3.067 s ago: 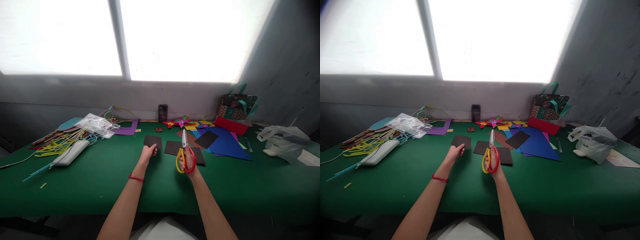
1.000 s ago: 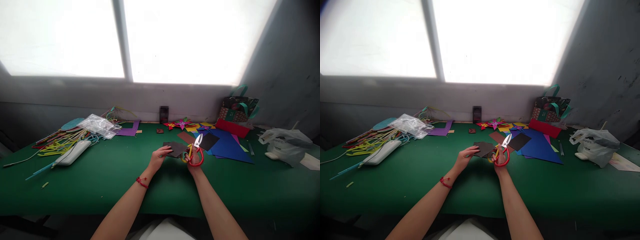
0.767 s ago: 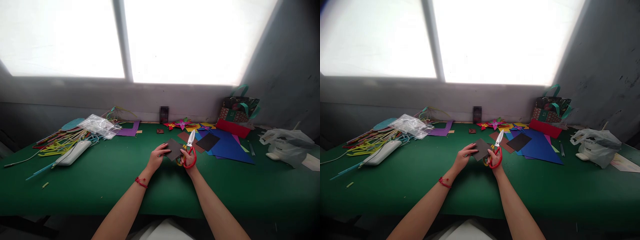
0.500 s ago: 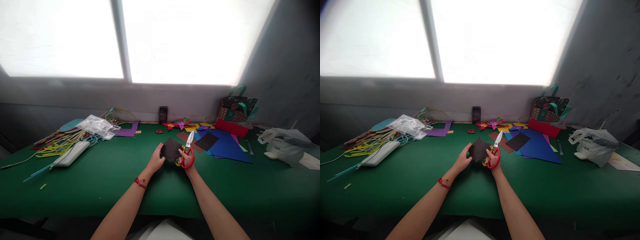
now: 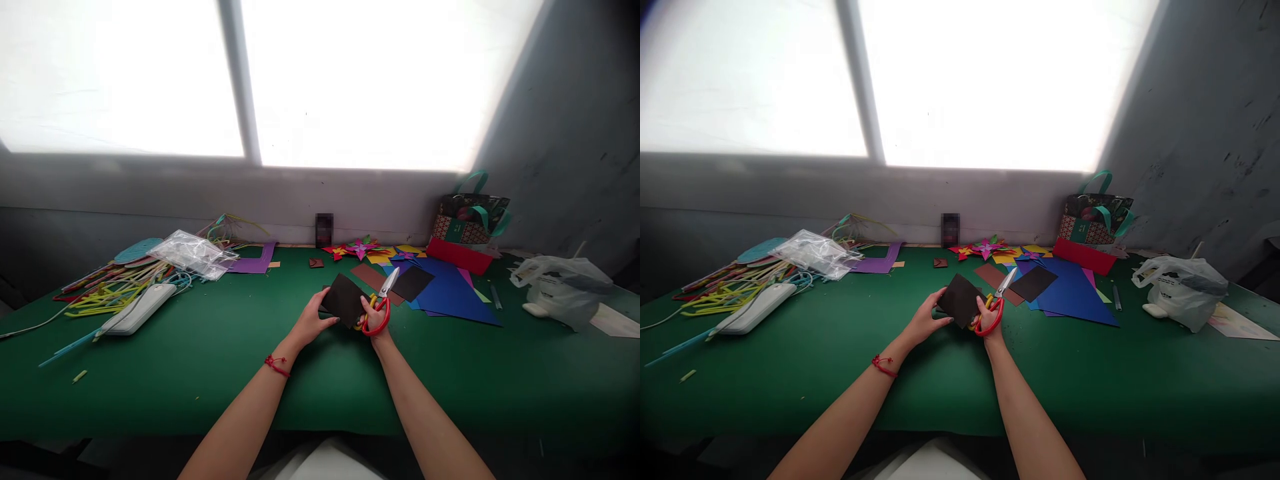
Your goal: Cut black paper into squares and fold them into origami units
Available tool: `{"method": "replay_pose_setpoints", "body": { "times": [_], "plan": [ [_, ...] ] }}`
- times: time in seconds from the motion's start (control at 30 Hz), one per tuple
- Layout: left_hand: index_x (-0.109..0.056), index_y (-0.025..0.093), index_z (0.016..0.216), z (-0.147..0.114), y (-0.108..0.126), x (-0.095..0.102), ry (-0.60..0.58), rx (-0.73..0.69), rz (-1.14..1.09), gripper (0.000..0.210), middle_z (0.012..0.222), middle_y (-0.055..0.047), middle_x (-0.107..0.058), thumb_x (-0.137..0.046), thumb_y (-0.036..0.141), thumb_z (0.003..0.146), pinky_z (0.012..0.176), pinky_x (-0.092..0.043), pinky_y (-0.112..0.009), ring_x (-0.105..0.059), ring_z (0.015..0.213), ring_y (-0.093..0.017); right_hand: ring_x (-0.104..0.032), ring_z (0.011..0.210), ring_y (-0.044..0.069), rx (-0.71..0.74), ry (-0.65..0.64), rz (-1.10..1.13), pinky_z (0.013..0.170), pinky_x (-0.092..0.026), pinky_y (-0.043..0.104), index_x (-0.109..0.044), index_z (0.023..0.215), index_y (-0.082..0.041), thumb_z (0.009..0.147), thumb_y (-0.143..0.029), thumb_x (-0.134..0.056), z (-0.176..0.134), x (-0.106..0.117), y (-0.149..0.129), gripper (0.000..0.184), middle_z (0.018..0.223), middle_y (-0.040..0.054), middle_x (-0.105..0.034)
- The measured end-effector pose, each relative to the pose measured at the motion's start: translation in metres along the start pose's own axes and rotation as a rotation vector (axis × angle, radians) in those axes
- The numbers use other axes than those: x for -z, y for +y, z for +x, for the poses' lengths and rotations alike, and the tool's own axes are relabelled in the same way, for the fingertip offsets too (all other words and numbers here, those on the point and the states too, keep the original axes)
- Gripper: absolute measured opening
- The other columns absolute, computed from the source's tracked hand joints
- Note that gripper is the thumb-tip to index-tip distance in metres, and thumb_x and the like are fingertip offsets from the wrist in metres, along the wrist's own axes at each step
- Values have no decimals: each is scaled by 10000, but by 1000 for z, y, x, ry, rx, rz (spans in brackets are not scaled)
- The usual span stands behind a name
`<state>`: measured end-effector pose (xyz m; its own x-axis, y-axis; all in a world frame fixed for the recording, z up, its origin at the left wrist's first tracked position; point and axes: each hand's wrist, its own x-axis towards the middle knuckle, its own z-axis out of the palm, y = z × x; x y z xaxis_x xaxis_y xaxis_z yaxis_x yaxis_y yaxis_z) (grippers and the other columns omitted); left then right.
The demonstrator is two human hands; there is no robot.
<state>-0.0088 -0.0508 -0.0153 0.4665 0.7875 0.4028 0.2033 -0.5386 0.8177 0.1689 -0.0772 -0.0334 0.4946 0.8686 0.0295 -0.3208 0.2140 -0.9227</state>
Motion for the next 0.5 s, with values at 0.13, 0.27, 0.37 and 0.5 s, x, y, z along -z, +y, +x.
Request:
{"method": "replay_pose_setpoints", "body": {
  "times": [0.13,0.27,0.37,0.5],
  "plan": [
    [-329,241,1292,-1,4,1,-3,-37,56,715,1321,-82,-347,-653,281,656,1000,-275,-343,-314,1218,-238,-429,218,114,39,11,-48,238,-402,229,-420,531,-212,635,-351,-682,-2,-2,-3,314,270,-73,-426],
    [-374,251,1267,-1,10,2,39,-67,48,626,1312,-68,-355,-620,277,692,1009,-268,-333,-315,1218,-230,-427,230,112,31,42,-77,244,-389,226,-430,528,-212,638,-366,-675,-3,-2,-5,310,275,-67,-426],
    [-380,237,1265,2,6,3,116,-17,-109,558,1168,-68,-477,-564,273,740,974,-320,-334,-431,1119,-205,-426,244,102,-4,96,-68,237,-356,201,-447,528,-203,621,-374,-684,-2,-1,-4,306,286,-68,-423],
    [-330,206,1294,7,-6,6,74,163,-441,669,961,-55,-558,-616,260,692,871,-416,-344,-535,955,-192,-410,249,89,-56,169,-15,235,-322,189,-443,516,-191,576,-394,-702,3,2,-1,335,305,-75,-413]
  ]
}}
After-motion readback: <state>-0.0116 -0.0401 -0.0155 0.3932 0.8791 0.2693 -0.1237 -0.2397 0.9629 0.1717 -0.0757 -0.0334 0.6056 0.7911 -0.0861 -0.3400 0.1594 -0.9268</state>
